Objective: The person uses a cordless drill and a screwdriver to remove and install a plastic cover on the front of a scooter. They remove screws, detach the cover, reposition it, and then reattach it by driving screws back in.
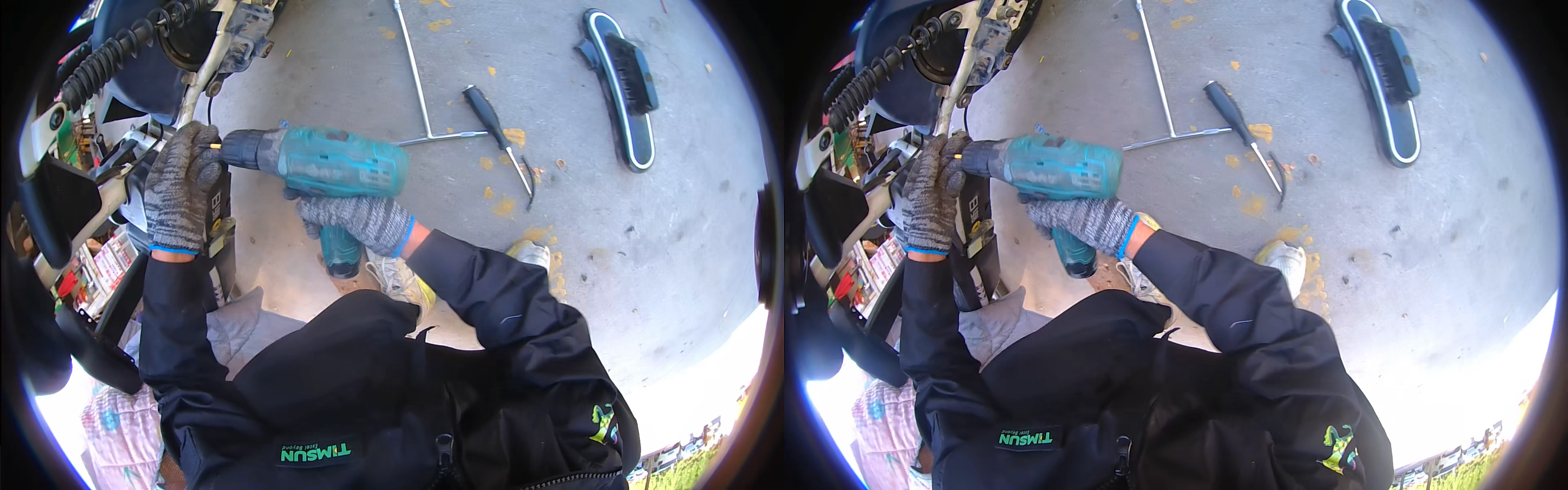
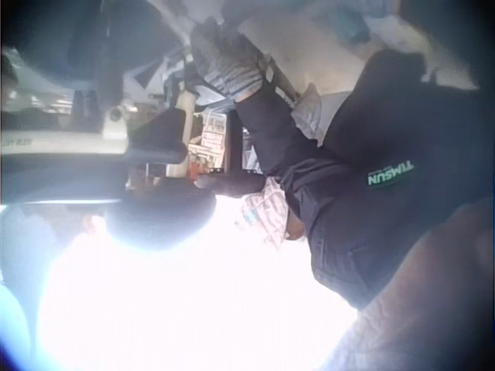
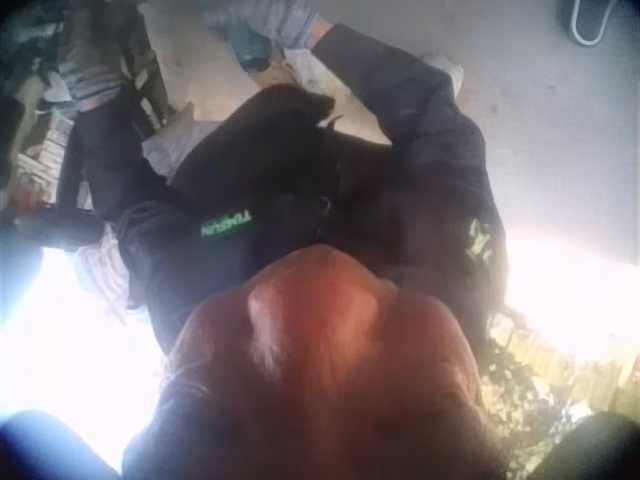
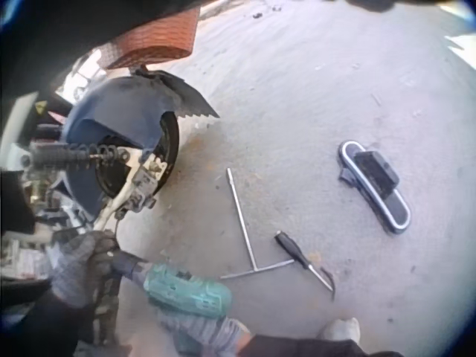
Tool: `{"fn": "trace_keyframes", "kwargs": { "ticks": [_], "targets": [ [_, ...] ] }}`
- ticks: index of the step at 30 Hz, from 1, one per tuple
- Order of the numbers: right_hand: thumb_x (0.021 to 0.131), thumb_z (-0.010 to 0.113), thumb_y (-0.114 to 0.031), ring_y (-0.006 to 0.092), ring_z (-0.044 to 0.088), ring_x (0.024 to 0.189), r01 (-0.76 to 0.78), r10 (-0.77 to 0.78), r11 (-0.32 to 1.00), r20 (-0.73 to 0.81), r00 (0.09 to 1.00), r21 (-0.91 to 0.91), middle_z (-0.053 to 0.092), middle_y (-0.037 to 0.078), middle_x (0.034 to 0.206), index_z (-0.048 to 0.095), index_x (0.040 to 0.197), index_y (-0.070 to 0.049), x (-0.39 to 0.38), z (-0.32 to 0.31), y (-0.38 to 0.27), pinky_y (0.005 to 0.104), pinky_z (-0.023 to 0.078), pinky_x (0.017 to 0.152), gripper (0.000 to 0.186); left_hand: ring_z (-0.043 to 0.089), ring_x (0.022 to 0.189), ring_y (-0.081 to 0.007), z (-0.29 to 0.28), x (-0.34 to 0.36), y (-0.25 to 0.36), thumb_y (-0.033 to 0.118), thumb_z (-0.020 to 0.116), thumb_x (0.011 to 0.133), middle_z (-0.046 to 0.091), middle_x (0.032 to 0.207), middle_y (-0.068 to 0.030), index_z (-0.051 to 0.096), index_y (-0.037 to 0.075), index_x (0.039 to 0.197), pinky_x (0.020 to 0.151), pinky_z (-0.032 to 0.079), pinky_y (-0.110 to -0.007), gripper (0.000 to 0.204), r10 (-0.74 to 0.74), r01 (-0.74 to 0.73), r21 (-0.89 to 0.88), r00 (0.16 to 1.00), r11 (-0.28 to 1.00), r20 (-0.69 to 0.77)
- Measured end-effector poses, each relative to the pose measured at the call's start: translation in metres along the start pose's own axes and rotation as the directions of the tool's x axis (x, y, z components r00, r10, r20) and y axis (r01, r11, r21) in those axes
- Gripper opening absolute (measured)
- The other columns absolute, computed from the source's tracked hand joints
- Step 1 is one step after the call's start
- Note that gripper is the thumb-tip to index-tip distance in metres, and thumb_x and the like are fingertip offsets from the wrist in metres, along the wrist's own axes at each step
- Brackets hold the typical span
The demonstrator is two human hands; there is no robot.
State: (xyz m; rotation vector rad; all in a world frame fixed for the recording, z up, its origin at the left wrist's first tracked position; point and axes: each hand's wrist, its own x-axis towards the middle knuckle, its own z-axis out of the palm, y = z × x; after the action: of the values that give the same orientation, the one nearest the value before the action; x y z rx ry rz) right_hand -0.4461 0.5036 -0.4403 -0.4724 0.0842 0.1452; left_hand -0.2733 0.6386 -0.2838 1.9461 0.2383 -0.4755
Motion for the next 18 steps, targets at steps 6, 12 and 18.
{"fn": "trace_keyframes", "kwargs": {
  "ticks": [6, 12, 18],
  "targets": [
    [0.083, 0.063, -0.024, 0.0295, 0.067, 0.089, 0.086, 0.063, -0.347, 0.069, 0.996, -0.934, 0.068, 0.015, 0.096, 0.061, 0.118, -0.007, -0.081, -0.056, -0.074, 0.0414, 0.053, 0.078, 0.039, 0.063, 0.073, -0.0134, -0.005, -0.034, -0.017, 0.021, 0.061, 0.096, 0.068, 0.096, -0.0097, 0.058, 0.002, 0.124, 0.062, 0.050, -0.024, 0.033, -0.013, 0.002, 0.068, 0.987, 0.998, 0.161],
    [0.086, 0.055, -0.020, 0.0300, 0.066, 0.090, 0.189, 0.244, -0.642, 0.036, 0.969, -0.743, 0.067, 0.013, 0.095, 0.059, 0.120, -0.004, -0.127, -0.105, -0.049, 0.0453, 0.051, 0.080, 0.037, 0.057, 0.061, -0.0108, 0.026, -0.060, -0.055, 0.019, 0.064, 0.095, 0.065, 0.080, -0.0040, 0.066, 0.000, 0.108, 0.054, 0.046, -0.024, 0.023, -0.125, 0.137, -0.004, 0.920, 0.991, 0.371],
    [0.081, 0.069, -0.030, 0.0326, 0.063, 0.106, 0.046, 0.473, -0.451, -0.195, 0.859, -0.891, 0.067, 0.014, 0.110, 0.061, 0.125, -0.008, -0.081, -0.074, -0.102, 0.0441, 0.050, 0.093, 0.050, 0.062, 0.079, -0.0118, 0.013, -0.074, -0.053, 0.024, 0.057, 0.100, 0.066, 0.094, -0.0037, 0.062, 0.003, 0.125, 0.070, 0.052, -0.028, 0.033, -0.119, 0.173, -0.123, 0.925, 0.977, 0.360]
  ]
}}
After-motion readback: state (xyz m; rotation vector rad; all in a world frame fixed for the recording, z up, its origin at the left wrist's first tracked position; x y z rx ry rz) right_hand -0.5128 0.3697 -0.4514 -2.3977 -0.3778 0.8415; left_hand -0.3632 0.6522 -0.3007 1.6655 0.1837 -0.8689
